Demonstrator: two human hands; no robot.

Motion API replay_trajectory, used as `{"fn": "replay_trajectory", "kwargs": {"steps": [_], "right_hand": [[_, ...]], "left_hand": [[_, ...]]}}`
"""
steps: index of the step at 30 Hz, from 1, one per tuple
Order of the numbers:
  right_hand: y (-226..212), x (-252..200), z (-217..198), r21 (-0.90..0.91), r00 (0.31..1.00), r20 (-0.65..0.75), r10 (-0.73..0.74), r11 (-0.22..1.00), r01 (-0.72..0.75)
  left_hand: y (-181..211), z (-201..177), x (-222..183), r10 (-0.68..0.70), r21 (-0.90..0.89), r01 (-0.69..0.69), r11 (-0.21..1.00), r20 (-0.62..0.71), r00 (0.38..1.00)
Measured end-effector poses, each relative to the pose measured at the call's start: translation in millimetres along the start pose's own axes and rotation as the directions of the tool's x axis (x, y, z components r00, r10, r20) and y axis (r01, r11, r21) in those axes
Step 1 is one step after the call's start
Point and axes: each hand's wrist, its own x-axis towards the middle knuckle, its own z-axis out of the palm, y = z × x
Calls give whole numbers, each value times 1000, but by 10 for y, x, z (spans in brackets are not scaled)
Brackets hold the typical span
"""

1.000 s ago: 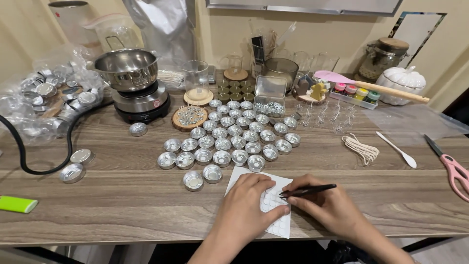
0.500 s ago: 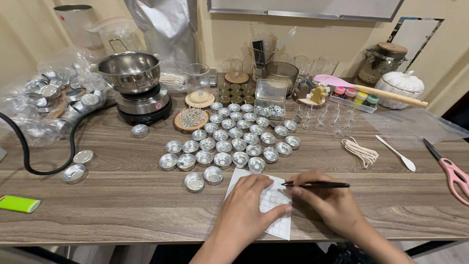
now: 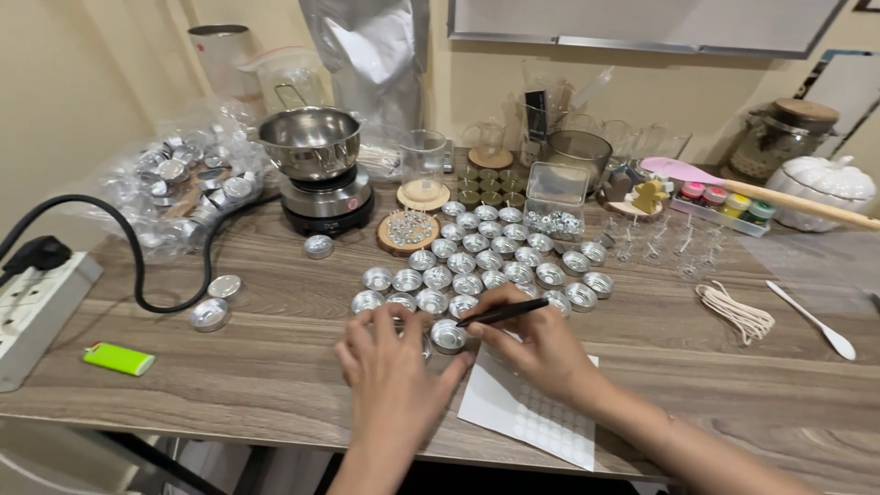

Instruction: Apply adhesive dots to the bottom of metal tea light candle tins in preparation for wicking.

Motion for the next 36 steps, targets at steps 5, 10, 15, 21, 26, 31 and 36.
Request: {"fn": "replay_trajectory", "kwargs": {"steps": [5,10,15,21,26,31,36], "right_hand": [[33,49,70,-127,992,110,68,991,-54],[56,-6,66,-65,993,109,38,997,-31],[13,2,64,-63,993,119,10,998,-2],[-69,5,72,-216,990,139,-10,976,40],[-90,4,105,-237,990,144,11,971,23],[-80,11,93,-250,987,158,14,968,27],[1,37,85,-68,992,128,4,998,4]], "left_hand": [[-51,97,-1,79,-15,-80,997,-73,994],[-82,153,19,83,2,-83,997,-50,995],[-90,143,3,116,-19,-119,993,-89,989],[-71,98,-6,106,-25,-108,994,-67,992],[-94,143,26,95,-7,-95,995,-21,995],[-108,161,31,98,-18,-99,995,-20,995],[-77,100,17,99,-31,-100,994,-24,995]]}}
